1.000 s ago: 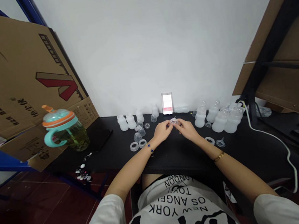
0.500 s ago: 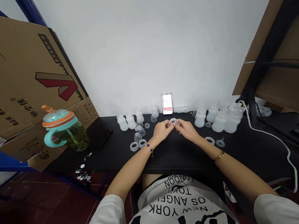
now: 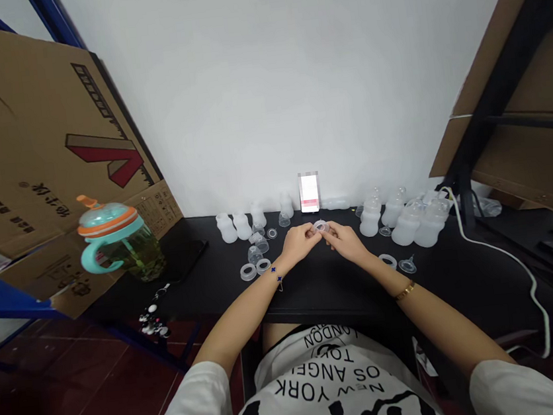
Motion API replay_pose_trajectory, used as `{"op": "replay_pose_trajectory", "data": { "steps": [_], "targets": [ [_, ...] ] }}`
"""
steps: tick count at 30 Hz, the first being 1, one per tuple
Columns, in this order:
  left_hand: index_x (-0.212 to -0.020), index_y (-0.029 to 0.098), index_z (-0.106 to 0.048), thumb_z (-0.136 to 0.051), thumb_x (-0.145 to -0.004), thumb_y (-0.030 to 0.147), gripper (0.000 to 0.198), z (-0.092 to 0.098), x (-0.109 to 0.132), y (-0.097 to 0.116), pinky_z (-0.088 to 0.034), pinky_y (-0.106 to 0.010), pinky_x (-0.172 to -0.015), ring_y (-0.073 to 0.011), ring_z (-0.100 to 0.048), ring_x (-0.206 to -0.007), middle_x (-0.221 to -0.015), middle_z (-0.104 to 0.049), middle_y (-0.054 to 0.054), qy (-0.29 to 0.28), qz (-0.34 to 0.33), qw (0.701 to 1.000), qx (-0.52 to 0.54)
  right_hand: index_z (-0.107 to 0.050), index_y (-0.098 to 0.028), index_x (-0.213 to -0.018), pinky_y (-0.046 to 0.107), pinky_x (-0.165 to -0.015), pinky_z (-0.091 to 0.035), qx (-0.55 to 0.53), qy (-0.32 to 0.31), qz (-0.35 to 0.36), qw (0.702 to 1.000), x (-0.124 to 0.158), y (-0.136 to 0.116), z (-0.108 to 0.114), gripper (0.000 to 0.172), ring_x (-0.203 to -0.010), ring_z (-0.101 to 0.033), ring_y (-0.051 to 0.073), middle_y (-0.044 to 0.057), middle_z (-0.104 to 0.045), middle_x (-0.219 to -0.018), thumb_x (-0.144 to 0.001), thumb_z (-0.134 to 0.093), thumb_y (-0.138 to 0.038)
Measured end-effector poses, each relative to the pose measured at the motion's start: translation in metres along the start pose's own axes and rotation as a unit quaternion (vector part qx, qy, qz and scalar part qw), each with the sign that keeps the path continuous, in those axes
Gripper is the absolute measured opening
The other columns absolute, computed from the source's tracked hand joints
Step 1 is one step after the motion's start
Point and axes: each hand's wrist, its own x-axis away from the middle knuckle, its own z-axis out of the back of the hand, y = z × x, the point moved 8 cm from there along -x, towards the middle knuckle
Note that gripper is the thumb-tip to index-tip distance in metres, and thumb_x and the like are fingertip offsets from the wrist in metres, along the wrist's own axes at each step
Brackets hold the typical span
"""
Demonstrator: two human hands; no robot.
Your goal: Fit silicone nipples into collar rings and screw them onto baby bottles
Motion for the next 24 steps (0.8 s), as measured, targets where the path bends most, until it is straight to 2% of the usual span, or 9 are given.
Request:
{"op": "replay_pose_trajectory", "data": {
  "steps": [11,24],
  "targets": [
    [-0.062,0.018,-0.044,-0.057,-0.082,0.035,0.029,-0.0002,0.0002,-0.002,-0.026,-0.026,-0.059,-0.0108,-0.041,-0.06,-0.06,-0.048,0.005,0.0,0.009,1.0,-0.007,-0.053,-0.024,-0.078,0.027,-0.061,-0.046,0.013,0.002,0.003,1.0,0.0,-0.0009,0.0004,0.028,-0.06,-0.063,0.017,-0.002,-0.063,-0.065,-0.094,-0.049,-0.047],
    [-0.061,0.018,-0.043,-0.057,-0.081,0.035,0.03,0.0009,0.001,-0.0011,-0.023,-0.027,-0.059,-0.0109,-0.04,-0.058,-0.057,-0.046,0.005,0.006,0.013,1.0,-0.022,-0.058,-0.025,-0.083,0.027,-0.06,-0.044,0.046,0.013,0.017,0.999,0.0006,-0.0002,0.0015,0.027,-0.064,-0.064,0.019,-0.002,-0.062,-0.065,-0.095,-0.048,-0.047]
  ]
}}
